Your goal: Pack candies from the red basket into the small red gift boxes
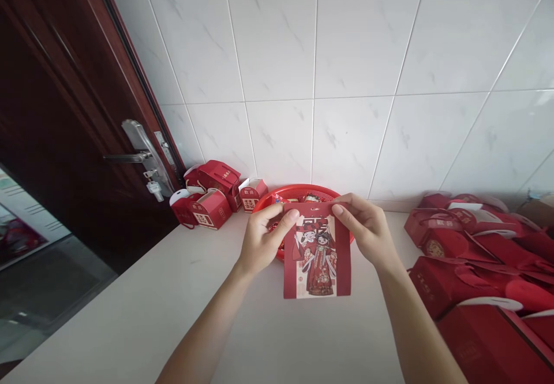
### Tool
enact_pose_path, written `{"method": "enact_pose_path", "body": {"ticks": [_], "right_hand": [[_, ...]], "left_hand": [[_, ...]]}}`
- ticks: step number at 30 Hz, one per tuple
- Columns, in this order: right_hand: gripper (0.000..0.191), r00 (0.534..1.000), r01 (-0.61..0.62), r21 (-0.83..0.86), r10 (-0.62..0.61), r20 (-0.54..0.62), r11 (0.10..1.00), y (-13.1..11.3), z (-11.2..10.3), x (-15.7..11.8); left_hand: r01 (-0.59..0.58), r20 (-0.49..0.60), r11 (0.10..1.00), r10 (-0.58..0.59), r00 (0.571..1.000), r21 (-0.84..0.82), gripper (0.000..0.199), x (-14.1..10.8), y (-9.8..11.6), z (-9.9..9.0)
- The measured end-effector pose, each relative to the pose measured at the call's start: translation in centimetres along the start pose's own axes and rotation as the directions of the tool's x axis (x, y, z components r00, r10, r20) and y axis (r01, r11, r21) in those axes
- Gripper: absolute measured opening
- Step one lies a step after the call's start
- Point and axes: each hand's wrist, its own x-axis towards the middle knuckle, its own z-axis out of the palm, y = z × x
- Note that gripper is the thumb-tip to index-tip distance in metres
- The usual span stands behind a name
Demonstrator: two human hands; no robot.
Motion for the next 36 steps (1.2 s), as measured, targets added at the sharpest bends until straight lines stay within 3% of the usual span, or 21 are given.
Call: {"method": "enact_pose_path", "body": {"ticks": [8,14,20,24,33,36], "right_hand": [[0.034,0.999,-0.031,-0.027,0.031,0.01,0.999,-0.6,-0.5,0.1],[0.035,0.994,-0.057,-0.048,0.061,0.095,0.997,-0.5,-1.0,0.2],[0.035,0.997,-0.022,-0.094,0.03,0.078,0.995,-0.4,-1.0,0.3],[0.031,0.998,0.028,-0.136,-0.021,0.056,0.99,-0.5,-0.9,0.3],[0.03,0.995,-0.009,-0.13,0.021,0.092,0.991,-0.1,-0.8,0.2],[0.022,0.994,0.043,-0.16,-0.026,0.107,0.986,0.0,-0.7,0.3]], "left_hand": [[-0.058,-0.066,0.993,0.064,0.996,0.098,0.046,0.0,0.1,0.1],[-0.079,-0.028,0.992,0.082,0.996,0.103,0.04,0.0,-0.1,0.3],[-0.057,-0.011,0.993,0.058,0.998,0.101,0.037,-0.1,-0.4,0.3],[-0.047,-0.015,0.997,0.048,0.999,0.064,0.022,-0.1,-0.6,0.5],[-0.055,-0.008,0.998,0.056,0.998,0.016,0.022,0.1,-0.2,0.6],[-0.072,0.02,0.997,0.071,0.997,0.033,0.022,0.1,-0.1,0.7]]}}
